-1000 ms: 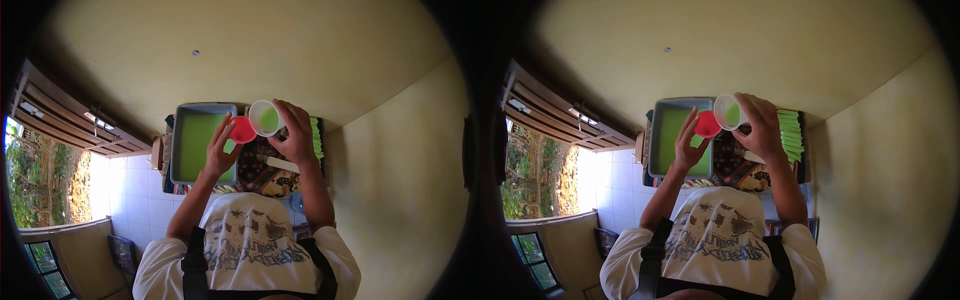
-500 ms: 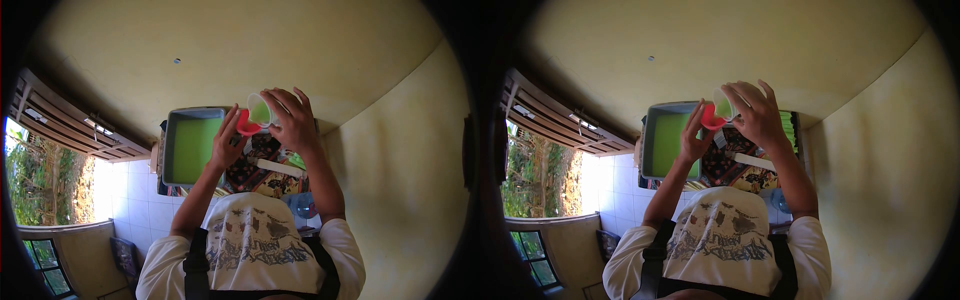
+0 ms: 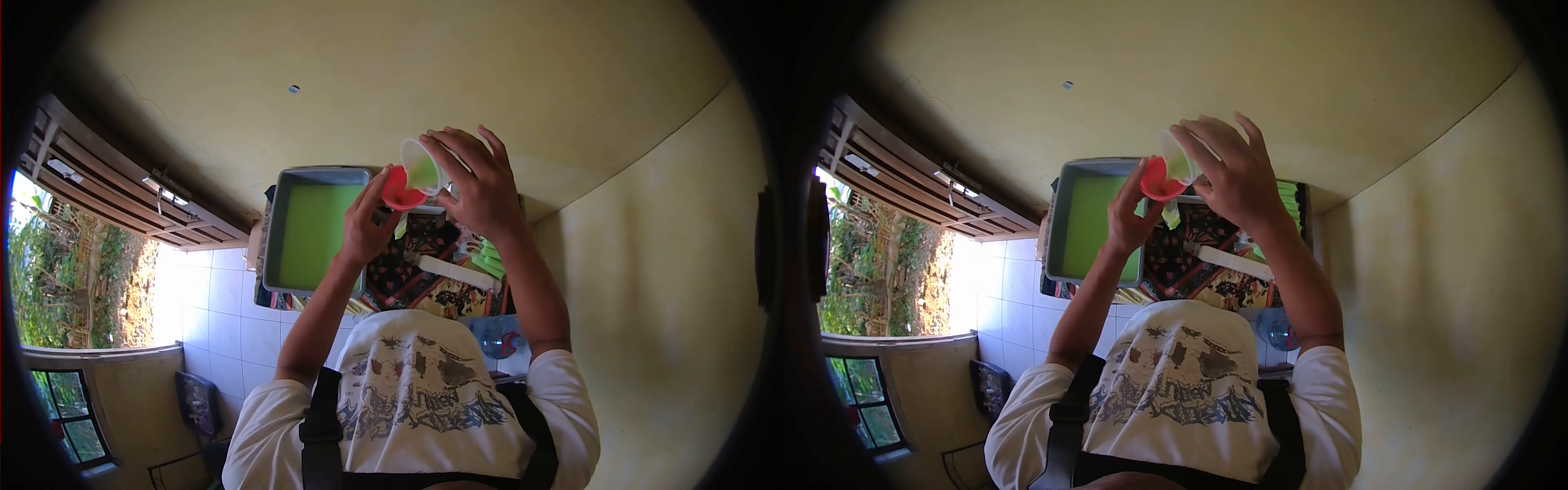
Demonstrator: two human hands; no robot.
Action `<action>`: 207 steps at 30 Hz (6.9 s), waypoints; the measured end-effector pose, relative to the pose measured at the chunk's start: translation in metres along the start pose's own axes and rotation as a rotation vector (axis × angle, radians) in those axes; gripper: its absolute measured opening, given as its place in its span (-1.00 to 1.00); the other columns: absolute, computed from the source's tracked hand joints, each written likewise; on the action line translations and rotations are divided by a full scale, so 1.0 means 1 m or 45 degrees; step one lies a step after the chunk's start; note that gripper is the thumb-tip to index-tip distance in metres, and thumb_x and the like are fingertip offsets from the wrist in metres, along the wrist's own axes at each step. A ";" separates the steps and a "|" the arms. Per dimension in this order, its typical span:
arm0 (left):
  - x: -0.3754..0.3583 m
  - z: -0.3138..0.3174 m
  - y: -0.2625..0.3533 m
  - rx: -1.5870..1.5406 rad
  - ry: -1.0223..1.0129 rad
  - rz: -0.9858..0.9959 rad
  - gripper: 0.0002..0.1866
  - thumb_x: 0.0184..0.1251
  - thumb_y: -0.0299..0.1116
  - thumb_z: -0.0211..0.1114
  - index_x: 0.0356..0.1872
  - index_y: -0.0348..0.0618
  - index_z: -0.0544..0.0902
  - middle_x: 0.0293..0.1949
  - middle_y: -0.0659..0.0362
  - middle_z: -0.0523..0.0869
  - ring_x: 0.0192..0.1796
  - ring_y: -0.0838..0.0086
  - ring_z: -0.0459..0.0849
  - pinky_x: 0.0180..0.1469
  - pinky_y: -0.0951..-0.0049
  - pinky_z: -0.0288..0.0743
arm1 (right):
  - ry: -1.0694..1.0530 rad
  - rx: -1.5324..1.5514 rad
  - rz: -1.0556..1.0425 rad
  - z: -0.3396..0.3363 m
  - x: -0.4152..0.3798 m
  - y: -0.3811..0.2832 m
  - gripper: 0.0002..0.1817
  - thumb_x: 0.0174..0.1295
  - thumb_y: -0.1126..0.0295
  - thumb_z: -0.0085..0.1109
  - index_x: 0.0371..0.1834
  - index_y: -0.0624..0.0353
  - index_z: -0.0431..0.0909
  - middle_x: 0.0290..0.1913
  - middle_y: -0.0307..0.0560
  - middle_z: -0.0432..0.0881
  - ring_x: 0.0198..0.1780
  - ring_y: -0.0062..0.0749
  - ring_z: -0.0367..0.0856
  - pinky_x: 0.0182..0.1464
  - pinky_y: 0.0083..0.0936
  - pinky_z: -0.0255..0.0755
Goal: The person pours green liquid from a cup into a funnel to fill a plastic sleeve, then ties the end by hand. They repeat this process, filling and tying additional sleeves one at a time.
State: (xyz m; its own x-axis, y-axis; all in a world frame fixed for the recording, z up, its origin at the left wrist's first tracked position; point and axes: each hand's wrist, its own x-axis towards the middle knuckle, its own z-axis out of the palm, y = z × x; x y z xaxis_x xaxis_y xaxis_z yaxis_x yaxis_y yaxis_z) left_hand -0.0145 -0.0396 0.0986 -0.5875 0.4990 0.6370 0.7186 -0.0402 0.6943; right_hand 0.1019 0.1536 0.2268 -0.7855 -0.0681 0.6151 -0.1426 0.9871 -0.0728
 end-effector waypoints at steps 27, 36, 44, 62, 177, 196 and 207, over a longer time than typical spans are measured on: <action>0.004 -0.003 -0.009 -0.065 -0.081 -0.032 -0.12 0.26 -0.71 0.57 0.63 -0.33 0.42 0.46 -0.19 0.65 0.41 0.13 0.74 0.40 0.18 0.72 | 0.095 -0.170 -0.228 0.005 0.011 -0.011 -0.54 0.35 0.25 0.38 0.33 -0.20 0.75 0.37 -0.34 0.69 0.44 -0.34 0.64 0.60 0.11 0.28; -0.006 -0.008 -0.019 -0.050 -0.033 -0.097 -0.03 0.28 -0.69 0.58 0.70 -0.34 0.28 0.33 -0.16 0.76 0.33 0.18 0.80 0.36 0.21 0.73 | 0.470 0.522 0.595 0.069 -0.050 0.021 0.01 -0.03 0.34 0.71 0.59 0.10 0.42 0.36 0.07 0.65 0.45 -0.01 0.63 0.58 -0.01 0.36; -0.036 -0.016 -0.039 -0.162 0.043 -0.283 0.13 0.25 -0.62 0.61 0.80 -0.13 0.11 0.24 -0.11 0.84 0.19 0.18 0.90 0.26 0.25 0.76 | 0.084 0.420 0.925 0.290 -0.221 -0.001 0.14 -0.04 0.39 0.75 0.64 0.28 0.23 0.44 0.30 0.49 0.46 0.28 0.48 0.50 0.08 0.40; -0.082 0.031 -0.032 -0.191 0.007 -0.427 0.09 0.31 -0.66 0.57 0.80 -0.16 0.12 0.24 -0.13 0.84 0.17 0.23 0.90 0.20 0.26 0.81 | 0.032 1.104 0.618 0.117 -0.117 -0.032 0.19 0.17 0.13 0.72 0.78 0.22 0.16 0.62 0.26 0.43 0.50 0.01 0.62 0.46 -0.15 0.54; -0.018 0.030 0.068 0.601 -1.202 -0.164 -0.87 0.38 -0.45 0.29 -0.24 -0.23 0.79 -0.13 -0.04 0.75 0.08 0.04 0.75 0.11 -0.01 0.63 | 0.402 1.339 1.301 0.103 -0.168 -0.045 -0.83 0.54 0.43 0.37 0.03 0.29 0.84 -0.15 -0.10 0.84 -0.27 -0.55 0.72 -0.14 -0.52 0.58; 0.007 -0.028 0.007 -0.063 -1.235 -0.244 -0.73 0.62 -0.28 0.27 -0.23 -0.28 0.75 -0.30 -0.01 0.76 -0.17 0.03 0.79 -0.03 0.05 0.62 | 0.421 1.585 1.142 0.150 -0.156 -0.104 -0.65 0.51 0.38 0.43 0.26 0.31 0.73 0.23 -0.04 0.74 0.29 -0.40 0.65 0.39 -0.37 0.48; 0.007 -0.015 0.027 0.080 -1.325 -0.154 -0.77 0.57 -0.31 0.23 -0.18 -0.19 0.80 -0.16 0.01 0.79 -0.07 0.08 0.81 0.06 0.08 0.66 | 0.513 1.514 1.248 0.097 -0.149 -0.095 -0.77 0.60 0.37 0.32 0.16 0.27 0.72 0.09 -0.18 0.77 0.13 -0.58 0.66 0.27 -0.46 0.52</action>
State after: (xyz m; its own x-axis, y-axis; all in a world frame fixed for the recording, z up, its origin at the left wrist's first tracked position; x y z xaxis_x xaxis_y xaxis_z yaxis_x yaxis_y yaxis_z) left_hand -0.0045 -0.0500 0.1263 -0.0679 0.9960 -0.0587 0.7122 0.0896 0.6963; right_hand 0.1736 0.0562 0.0661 -0.6756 0.7293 0.1082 -0.2199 -0.0592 -0.9737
